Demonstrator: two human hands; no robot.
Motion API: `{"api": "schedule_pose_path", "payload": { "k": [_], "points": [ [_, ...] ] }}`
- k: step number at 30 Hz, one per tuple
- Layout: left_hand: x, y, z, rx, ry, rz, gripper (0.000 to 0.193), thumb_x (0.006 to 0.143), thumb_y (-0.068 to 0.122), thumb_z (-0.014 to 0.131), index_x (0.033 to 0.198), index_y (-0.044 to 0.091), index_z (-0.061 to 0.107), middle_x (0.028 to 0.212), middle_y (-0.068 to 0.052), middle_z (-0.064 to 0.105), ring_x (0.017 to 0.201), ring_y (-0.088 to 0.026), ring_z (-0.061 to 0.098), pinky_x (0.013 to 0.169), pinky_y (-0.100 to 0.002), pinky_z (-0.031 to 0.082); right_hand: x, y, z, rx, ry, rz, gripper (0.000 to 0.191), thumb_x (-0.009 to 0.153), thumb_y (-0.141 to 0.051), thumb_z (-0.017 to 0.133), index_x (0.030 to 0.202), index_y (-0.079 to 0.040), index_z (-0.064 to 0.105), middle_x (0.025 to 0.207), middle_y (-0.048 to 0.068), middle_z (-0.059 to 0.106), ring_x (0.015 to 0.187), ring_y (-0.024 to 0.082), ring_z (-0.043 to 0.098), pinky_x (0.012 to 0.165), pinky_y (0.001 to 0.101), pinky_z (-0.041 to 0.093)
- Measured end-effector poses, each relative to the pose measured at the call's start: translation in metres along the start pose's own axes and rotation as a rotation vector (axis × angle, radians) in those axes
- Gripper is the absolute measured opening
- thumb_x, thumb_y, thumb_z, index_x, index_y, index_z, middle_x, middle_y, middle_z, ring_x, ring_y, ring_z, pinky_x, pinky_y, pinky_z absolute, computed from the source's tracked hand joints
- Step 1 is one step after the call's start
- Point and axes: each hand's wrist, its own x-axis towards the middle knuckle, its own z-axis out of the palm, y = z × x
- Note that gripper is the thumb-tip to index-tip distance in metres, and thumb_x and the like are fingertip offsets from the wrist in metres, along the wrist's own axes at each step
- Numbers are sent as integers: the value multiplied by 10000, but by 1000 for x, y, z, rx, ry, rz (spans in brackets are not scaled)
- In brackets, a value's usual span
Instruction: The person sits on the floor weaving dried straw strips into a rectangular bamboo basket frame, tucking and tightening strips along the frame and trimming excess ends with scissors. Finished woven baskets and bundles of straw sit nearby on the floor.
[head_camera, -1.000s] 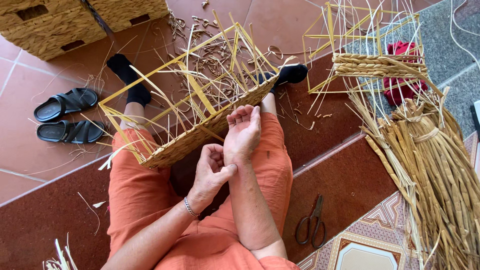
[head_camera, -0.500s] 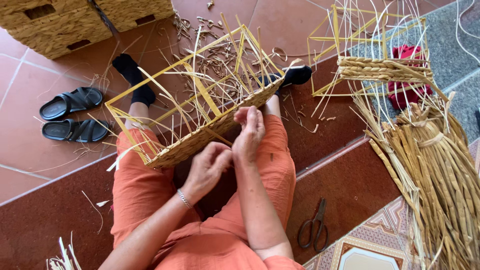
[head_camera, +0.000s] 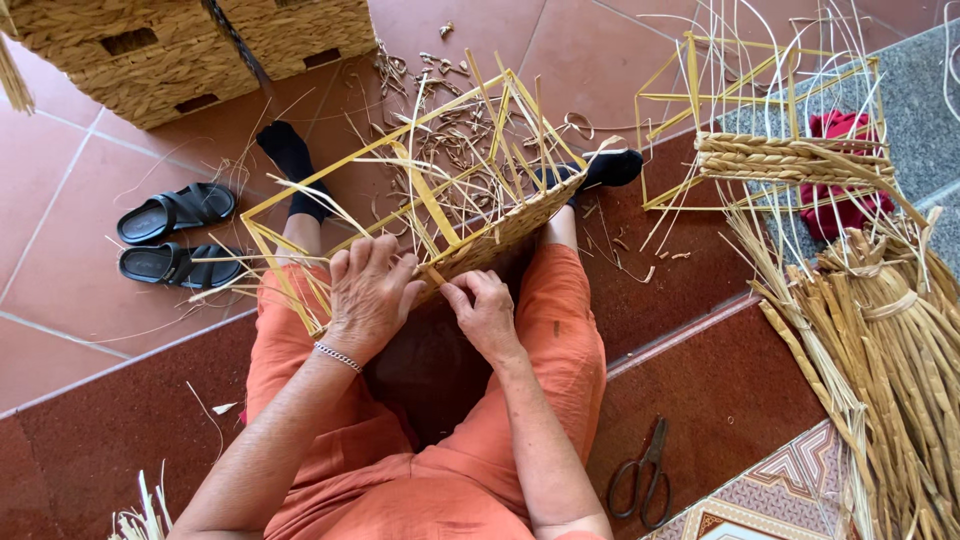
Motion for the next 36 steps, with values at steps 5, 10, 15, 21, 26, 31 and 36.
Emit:
{"api": "schedule_pose_path", "payload": {
  "k": [5, 10, 15, 21, 26, 31, 36],
  "points": [
    [-4, -4, 20, 88, 70, 55, 277, 793, 193, 760, 1060, 194, 687, 1170, -12, 566, 1138, -226, 508, 958, -421, 334, 0, 6, 2, -80, 13, -29, 160, 898, -175, 752, 837, -55, 666, 813, 90, 684, 836, 319, 647, 764, 452, 487],
    [-10, -5, 29, 199, 33, 89, 327, 753, 150, 724, 1078, 177, 703, 1141, -7, 560, 1101, -220, 509, 934, -409, 325, -3, 23, -3, -74, 83, -97, 171, 927, -187, 753, 863, -58, 661, 816, 99, 664, 800, 303, 629, 720, 400, 503],
    [-8, -2, 29, 131, 6, 51, 221, 811, 134, 722, 1027, 159, 682, 1085, -6, 572, 1057, -213, 511, 934, -399, 339, -1, 38, -18, 496, -216, 402, 143, 969, -160, 739, 941, -20, 728, 776, 43, 661, 673, 145, 579, 610, 301, 464],
    [4, -4, 17, -171, 52, -14, 268, 833, 138, 741, 1095, 86, 726, 1036, -45, 593, 967, -248, 554, 797, -401, 395, -5, 32, -42, 1370, -199, 574, 189, 963, -77, 688, 1127, 12, 716, 882, 87, 709, 790, 171, 657, 748, 313, 547],
    [6, -6, 14, -404, 16, -134, 176, 924, 67, 707, 1099, 67, 725, 1111, -58, 648, 927, -297, 627, 809, -403, 521, 2, 15, -35, 1473, -74, 489, 287, 918, -102, 669, 1188, -10, 703, 1011, 96, 731, 924, 176, 690, 864, 343, 576],
    [14, -13, 26, -311, 58, 68, 229, 865, 7, 686, 1091, 34, 657, 1121, -110, 640, 1071, -342, 642, 934, -405, 531, 12, 0, -28, 1014, 26, 134, 251, 1089, -139, 618, 867, -26, 645, 921, 8, 616, 868, 104, 559, 840, 254, 480],
    [11, -18, 29, -375, 151, -35, 355, 826, 18, 706, 1150, -34, 571, 1110, -191, 607, 1058, -367, 601, 921, -452, 497, 27, -14, -25, 700, -75, 86, 255, 954, -35, 637, 719, 6, 547, 739, -18, 507, 680, 80, 458, 613, 267, 394]
  ]
}}
